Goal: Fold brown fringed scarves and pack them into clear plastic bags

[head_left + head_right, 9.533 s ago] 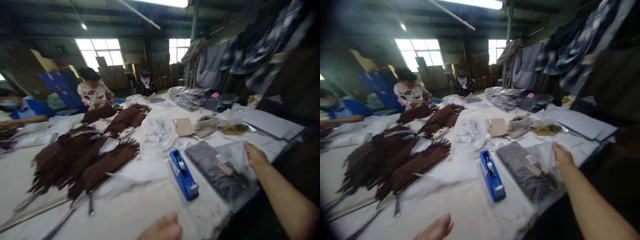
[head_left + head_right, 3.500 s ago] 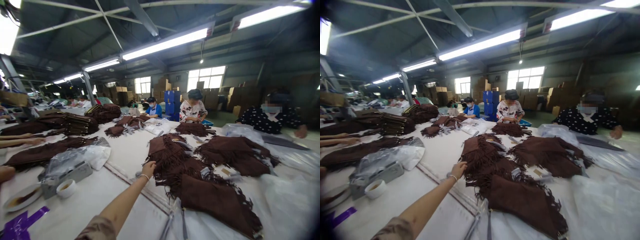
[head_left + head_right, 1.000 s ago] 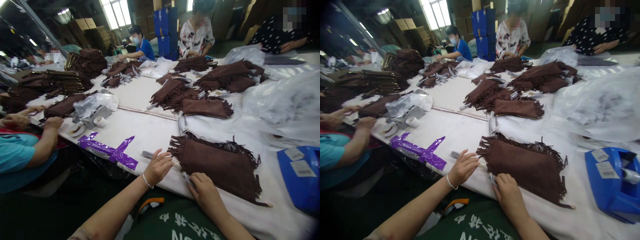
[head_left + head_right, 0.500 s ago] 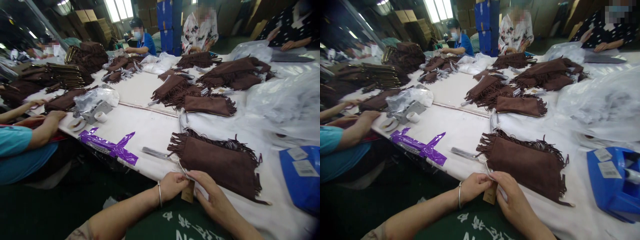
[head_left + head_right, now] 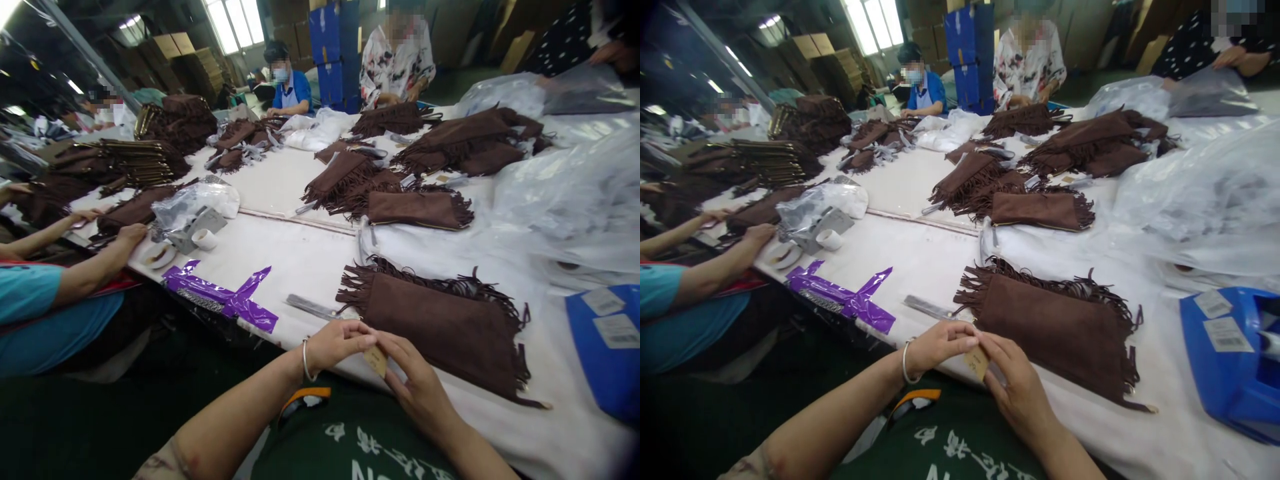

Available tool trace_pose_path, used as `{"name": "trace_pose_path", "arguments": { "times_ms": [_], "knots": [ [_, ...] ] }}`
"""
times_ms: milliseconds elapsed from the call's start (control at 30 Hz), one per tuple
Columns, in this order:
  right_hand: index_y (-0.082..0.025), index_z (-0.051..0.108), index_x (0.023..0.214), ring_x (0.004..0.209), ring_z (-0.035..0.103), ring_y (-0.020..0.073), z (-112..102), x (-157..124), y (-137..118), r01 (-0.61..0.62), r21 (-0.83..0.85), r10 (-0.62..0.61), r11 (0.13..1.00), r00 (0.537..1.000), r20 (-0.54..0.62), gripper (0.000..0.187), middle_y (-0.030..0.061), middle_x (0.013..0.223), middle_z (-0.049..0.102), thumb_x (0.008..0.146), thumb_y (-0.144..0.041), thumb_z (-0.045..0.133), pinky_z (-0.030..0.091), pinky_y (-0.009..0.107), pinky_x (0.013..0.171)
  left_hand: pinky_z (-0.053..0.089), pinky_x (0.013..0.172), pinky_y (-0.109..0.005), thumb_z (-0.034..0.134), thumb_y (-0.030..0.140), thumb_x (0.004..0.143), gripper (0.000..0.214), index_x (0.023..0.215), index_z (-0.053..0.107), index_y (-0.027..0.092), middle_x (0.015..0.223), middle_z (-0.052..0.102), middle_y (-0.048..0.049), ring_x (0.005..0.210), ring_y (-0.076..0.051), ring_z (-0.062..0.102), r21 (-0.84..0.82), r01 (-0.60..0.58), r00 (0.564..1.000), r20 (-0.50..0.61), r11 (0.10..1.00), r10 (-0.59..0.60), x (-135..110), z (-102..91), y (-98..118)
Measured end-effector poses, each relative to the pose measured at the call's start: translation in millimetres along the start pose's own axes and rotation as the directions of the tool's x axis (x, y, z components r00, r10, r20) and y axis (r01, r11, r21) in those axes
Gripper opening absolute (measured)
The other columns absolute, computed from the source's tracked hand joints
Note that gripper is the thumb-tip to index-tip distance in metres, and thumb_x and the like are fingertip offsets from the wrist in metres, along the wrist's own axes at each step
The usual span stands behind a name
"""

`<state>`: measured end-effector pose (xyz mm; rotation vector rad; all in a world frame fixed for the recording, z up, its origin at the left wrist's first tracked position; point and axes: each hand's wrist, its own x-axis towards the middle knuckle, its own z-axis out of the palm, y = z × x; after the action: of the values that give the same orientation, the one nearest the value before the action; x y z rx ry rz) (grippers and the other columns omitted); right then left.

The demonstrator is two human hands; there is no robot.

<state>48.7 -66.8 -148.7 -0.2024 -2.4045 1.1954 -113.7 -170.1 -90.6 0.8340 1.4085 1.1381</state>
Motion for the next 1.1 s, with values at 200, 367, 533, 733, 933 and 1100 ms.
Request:
{"name": "trace_pose_path", "arguments": {
  "times_ms": [200,367,533,733,933,1100],
  "knots": [
    [-0.025,0.057,0.116,0.117,0.048,0.0221,-15.5,11.8,24.7,-0.211,0.017,0.204,0.977,0.915,-0.347,0.030,0.0066,0.123,0.056,0.088,-0.033,0.047,0.036,0.042,0.104,0.039,0.095,-0.037,0.050,0.043,0.088,0.037,0.110,0.058,0.015,0.095,0.067,-0.0077,0.096,-0.021,0.059,0.541,-0.010,0.939,-0.285,0.841,0.194,-10.8,-48.8,-3.5],
    [-0.015,0.043,0.130,0.125,0.040,0.0295,-35.5,22.3,51.4,-0.392,-0.246,0.214,0.887,0.819,-0.532,0.055,0.0145,0.130,0.050,0.083,-0.042,0.051,0.032,0.050,0.105,0.017,0.106,-0.053,0.064,0.028,0.077,0.038,0.113,0.056,0.020,0.116,0.059,-0.0097,0.113,-0.027,0.048,0.914,0.293,0.885,-0.371,0.279,0.283,-16.9,-84.3,-29.0],
    [-0.024,0.034,0.138,0.138,0.018,0.0267,-25.5,25.5,32.5,0.034,-0.573,-0.062,0.819,0.998,-0.029,0.060,0.0046,0.144,0.038,0.083,-0.040,0.051,0.016,0.050,0.112,0.035,0.091,-0.047,0.060,0.030,0.076,0.030,0.101,0.061,0.014,0.095,0.062,-0.0114,0.099,-0.030,0.055,0.860,0.378,0.915,-0.404,0.342,0.004,-32.1,-72.4,-29.3],
    [-0.022,0.040,0.135,0.137,0.018,0.0328,-6.6,18.5,33.4,0.075,-0.693,0.016,0.717,0.992,0.125,0.063,0.0049,0.147,0.033,0.074,-0.023,0.052,0.015,0.056,0.108,0.045,0.062,-0.031,0.043,0.059,0.082,0.051,0.083,0.063,0.013,0.076,0.065,-0.0076,0.070,-0.023,0.062,0.514,0.418,0.907,-0.197,0.749,-0.371,-47.5,-30.0,-34.4],
    [-0.025,0.036,0.138,0.136,0.020,0.0350,-4.9,16.2,40.2,0.089,-0.764,0.013,0.640,0.992,0.127,0.064,0.0070,0.149,0.028,0.077,-0.010,0.045,0.019,0.057,0.104,0.046,0.077,-0.032,0.055,0.043,0.082,0.041,0.105,0.052,0.010,0.109,0.062,-0.0167,0.093,-0.025,0.065,-0.547,0.433,0.897,0.185,0.716,-0.402,-16.2,29.3,-62.6],
    [-0.030,0.041,0.135,0.135,0.025,0.0302,-25.4,27.8,45.5,0.162,-0.699,0.059,0.697,0.958,0.281,0.066,0.0030,0.148,0.032,0.072,-0.010,0.048,0.022,0.049,0.104,0.044,0.086,-0.040,0.056,0.037,0.085,0.034,0.102,0.055,0.008,0.099,0.065,-0.0175,0.087,-0.023,0.066,-0.625,0.305,0.939,0.071,0.718,-0.336,14.0,71.4,-70.5]
  ]
}}
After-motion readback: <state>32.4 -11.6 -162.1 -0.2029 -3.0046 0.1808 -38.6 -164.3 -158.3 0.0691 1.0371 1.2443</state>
